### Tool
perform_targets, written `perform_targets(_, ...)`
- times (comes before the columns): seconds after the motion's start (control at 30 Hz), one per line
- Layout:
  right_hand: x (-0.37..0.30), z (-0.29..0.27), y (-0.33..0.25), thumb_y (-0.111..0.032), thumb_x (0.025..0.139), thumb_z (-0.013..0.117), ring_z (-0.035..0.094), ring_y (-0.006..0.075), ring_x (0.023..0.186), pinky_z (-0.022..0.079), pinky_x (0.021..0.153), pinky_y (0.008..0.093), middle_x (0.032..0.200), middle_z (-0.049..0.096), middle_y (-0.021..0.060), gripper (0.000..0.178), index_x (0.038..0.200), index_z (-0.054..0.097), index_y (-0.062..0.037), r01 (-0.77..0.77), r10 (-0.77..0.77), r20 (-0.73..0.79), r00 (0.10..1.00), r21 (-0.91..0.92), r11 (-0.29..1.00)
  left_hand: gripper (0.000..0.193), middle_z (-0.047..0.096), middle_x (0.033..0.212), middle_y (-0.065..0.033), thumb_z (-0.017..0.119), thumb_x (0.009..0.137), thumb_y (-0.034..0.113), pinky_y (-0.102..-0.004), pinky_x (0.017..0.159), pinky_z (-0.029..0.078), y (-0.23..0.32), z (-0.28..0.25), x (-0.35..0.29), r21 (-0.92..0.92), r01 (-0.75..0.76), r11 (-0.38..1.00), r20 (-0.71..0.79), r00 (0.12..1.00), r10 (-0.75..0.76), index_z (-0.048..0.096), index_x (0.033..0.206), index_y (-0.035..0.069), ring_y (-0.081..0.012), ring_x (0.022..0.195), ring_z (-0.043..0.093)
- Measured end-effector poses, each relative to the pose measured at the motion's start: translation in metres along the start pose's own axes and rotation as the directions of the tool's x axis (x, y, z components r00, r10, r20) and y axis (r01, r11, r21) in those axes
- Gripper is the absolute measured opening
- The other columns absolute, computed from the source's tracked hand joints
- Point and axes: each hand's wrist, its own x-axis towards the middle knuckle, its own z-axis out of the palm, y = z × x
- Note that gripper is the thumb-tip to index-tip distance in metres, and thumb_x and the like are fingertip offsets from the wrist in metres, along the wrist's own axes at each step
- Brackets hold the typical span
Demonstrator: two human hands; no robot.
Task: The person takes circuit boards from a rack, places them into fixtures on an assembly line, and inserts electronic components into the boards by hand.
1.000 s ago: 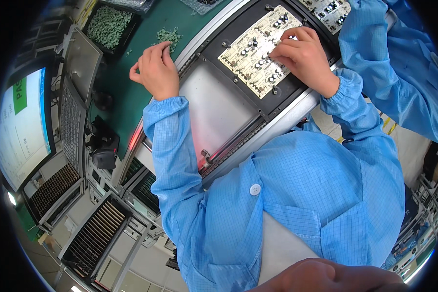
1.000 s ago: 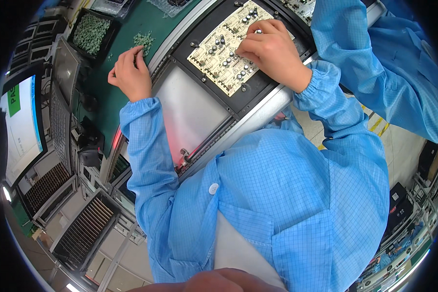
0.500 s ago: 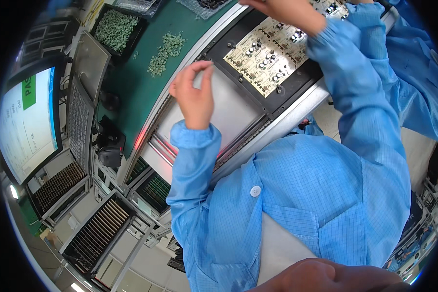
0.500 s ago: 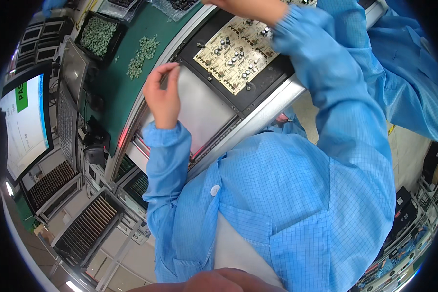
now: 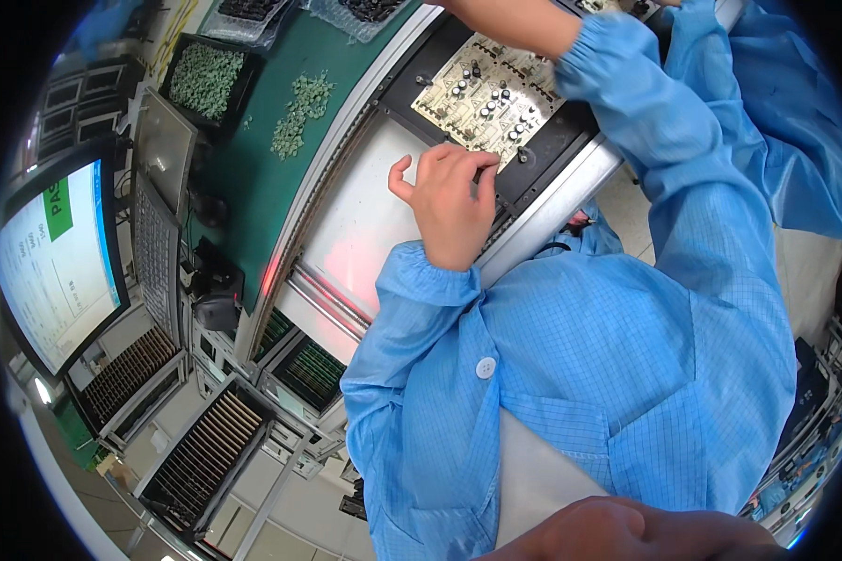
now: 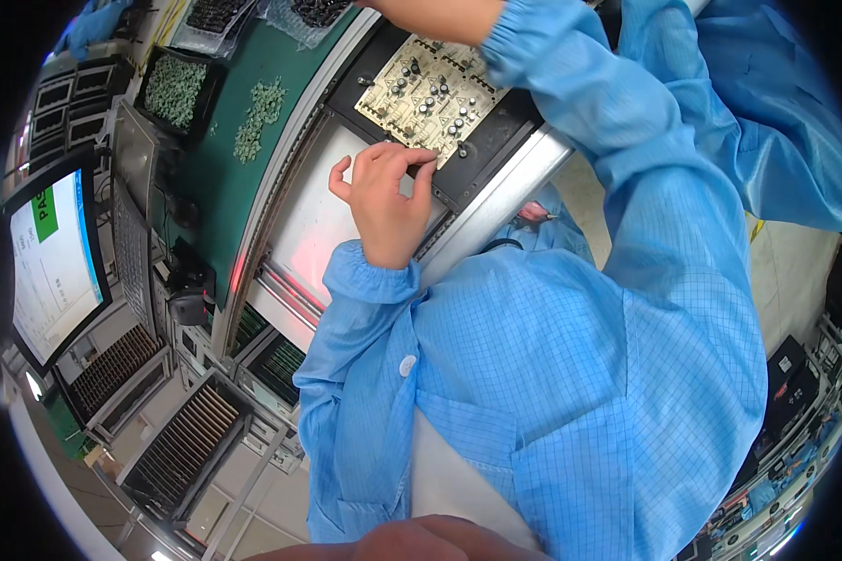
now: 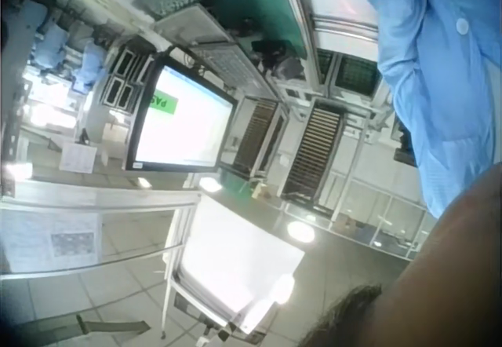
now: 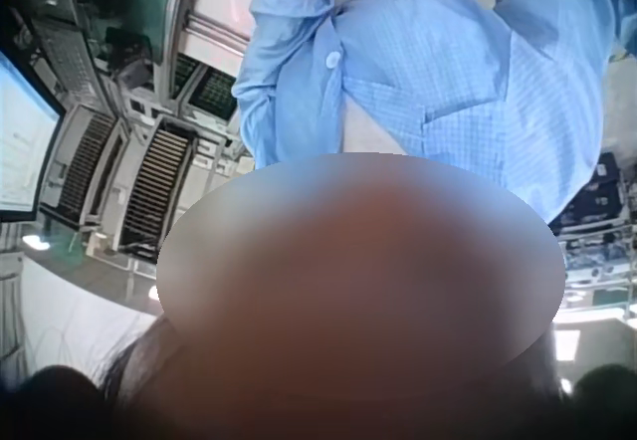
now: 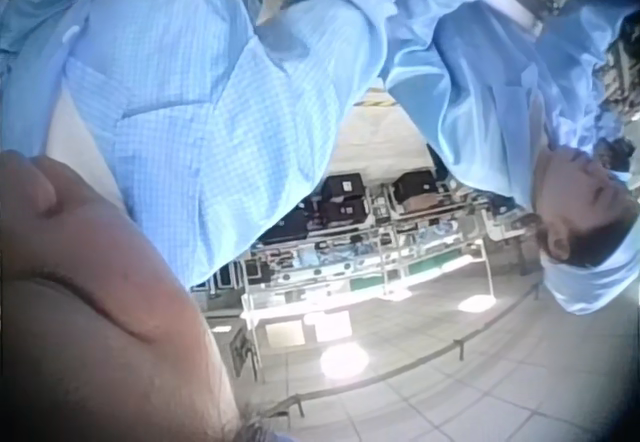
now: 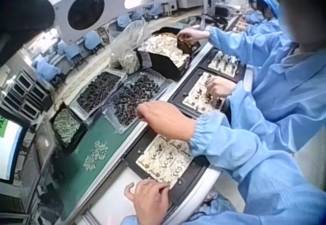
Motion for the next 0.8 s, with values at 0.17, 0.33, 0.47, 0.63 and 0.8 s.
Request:
perform_targets(0.17, -0.07, -0.039, -0.027, -0.014, 0.096, 0.067, 0.07, 0.0318, 0.094, 0.056, 0.08, 0.0394, 0.1, 0.071, 0.013, 0.012, 0.104, 0.07, -0.006, -0.062, 0.079, -0.066, 0.995, 0.229, 0.971, 0.016, 0.069, 0.089, 0.0037, 0.081, 0.081, 0.007, -0.0544, 0.108, 0.027, 0.002, 0.009, 0.003, 0.05, -0.043, 0.998, -0.024, 0.999, 0.045, 0.074, 0.09, 0.018, -0.0178, 0.102, 0.065)
perform_targets(0.33, -0.129, -0.041, -0.029, -0.011, 0.096, 0.074, 0.071, 0.0287, 0.094, 0.057, 0.08, 0.0382, 0.106, 0.074, 0.0107, 0.016, 0.111, 0.076, -0.006, -0.144, 0.156, -0.027, 0.987, 0.259, 0.955, 0.016, 0.069, 0.089, 0.0043, 0.079, 0.08, 0.005, -0.055, 0.107, 0.027, 0.003, 0.008, 0.004, 0.157, -0.126, 0.979, 0.016, 0.992, 0.125, 0.073, 0.09, 0.017, -0.017, 0.102, 0.065)
perform_targets(0.47, -0.155, -0.042, -0.034, -0.008, 0.094, 0.075, 0.068, 0.0293, 0.098, 0.055, 0.085, 0.0377, 0.104, 0.073, 0.0107, 0.018, 0.112, 0.076, -0.0061, -0.19, 0.189, 0.033, 0.982, 0.296, 0.936, 0.016, 0.069, 0.091, 0.0041, 0.078, 0.081, 0.006, -0.0557, 0.107, 0.028, -0.002, 0.01, 0.007, 0.168, -0.178, 0.969, 0.045, 0.984, 0.173, 0.074, 0.092, 0.016, -0.0172, 0.102, 0.065)
perform_targets(0.63, -0.167, -0.037, -0.038, -0.008, 0.091, 0.077, 0.066, 0.029, 0.098, 0.054, 0.084, 0.0383, 0.098, 0.071, 0.0094, 0.014, 0.105, 0.076, -0.0056, -0.244, 0.233, 0.071, 0.97, 0.285, 0.927, 0.017, 0.069, 0.096, 0.0025, 0.078, 0.085, 0.009, -0.0543, 0.11, 0.027, -0.001, 0.005, 0.002, 0.107, -0.095, 0.99, 0.06, 0.994, 0.089, 0.075, 0.101, 0.016, -0.0177, 0.103, 0.065)
perform_targets(0.8, -0.172, -0.027, -0.037, -0.01, 0.088, 0.079, 0.066, 0.0289, 0.098, 0.054, 0.085, 0.0381, 0.096, 0.072, 0.0082, 0.011, 0.098, 0.075, -0.006, -0.27, 0.271, 0.031, 0.962, 0.244, 0.931, 0.021, 0.069, 0.099, 0.0023, 0.08, 0.087, 0.013, -0.0505, 0.115, 0.024, -0.007, -0.004, -0.015, 0.114, 0.0, 0.994, -0.004, 1.0, 0.0, 0.076, 0.107, 0.019, -0.0169, 0.105, 0.065)
